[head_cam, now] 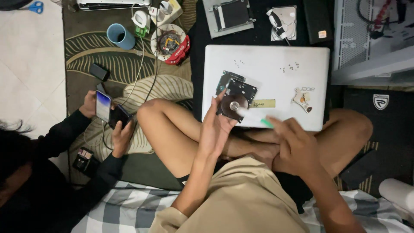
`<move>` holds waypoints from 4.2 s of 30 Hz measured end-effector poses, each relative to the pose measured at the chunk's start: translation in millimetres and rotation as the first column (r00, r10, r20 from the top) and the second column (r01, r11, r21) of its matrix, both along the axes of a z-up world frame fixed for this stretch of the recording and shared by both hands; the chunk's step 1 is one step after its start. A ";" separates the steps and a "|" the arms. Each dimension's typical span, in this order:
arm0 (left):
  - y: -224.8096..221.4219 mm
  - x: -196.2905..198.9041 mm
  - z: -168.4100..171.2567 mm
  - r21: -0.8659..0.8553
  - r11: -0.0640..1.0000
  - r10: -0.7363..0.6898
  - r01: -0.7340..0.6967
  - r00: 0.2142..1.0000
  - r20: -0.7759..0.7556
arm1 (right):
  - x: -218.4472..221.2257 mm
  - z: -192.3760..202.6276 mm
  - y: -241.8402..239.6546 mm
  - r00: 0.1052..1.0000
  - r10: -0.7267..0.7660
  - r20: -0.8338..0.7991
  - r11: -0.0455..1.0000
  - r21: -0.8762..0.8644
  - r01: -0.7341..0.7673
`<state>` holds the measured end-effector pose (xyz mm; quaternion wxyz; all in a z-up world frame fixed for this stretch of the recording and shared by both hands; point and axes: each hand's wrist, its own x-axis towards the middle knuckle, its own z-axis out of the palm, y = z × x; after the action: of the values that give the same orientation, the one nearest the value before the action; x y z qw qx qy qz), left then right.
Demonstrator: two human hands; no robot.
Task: Disassembling and cleaning a hard drive using a screwdriver and a toothbrush
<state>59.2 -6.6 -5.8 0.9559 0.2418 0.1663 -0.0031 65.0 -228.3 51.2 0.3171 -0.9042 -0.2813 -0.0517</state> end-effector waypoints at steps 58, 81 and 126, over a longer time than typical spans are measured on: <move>21.7 4.1 -2.6 0.310 0.934 0.164 -0.179 0.984 0.072 | -41.7 -55.5 -6.1 0.706 0.032 -0.708 0.647 0.553 0.525; -10.0 -19.0 19.9 0.260 0.958 -0.137 0.117 0.989 0.057 | -25.5 7.6 19.7 0.889 -0.118 -0.443 0.985 0.059 0.160; -12.7 -7.8 31.2 0.068 0.996 0.061 -0.061 0.998 0.011 | -27.2 -24.5 17.9 0.928 -0.154 -0.338 0.976 0.096 0.197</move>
<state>51.4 -19.4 25.4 0.9475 0.2693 0.1693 0.0328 37.8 -210.5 26.6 0.4112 -0.8993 -0.1386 0.0536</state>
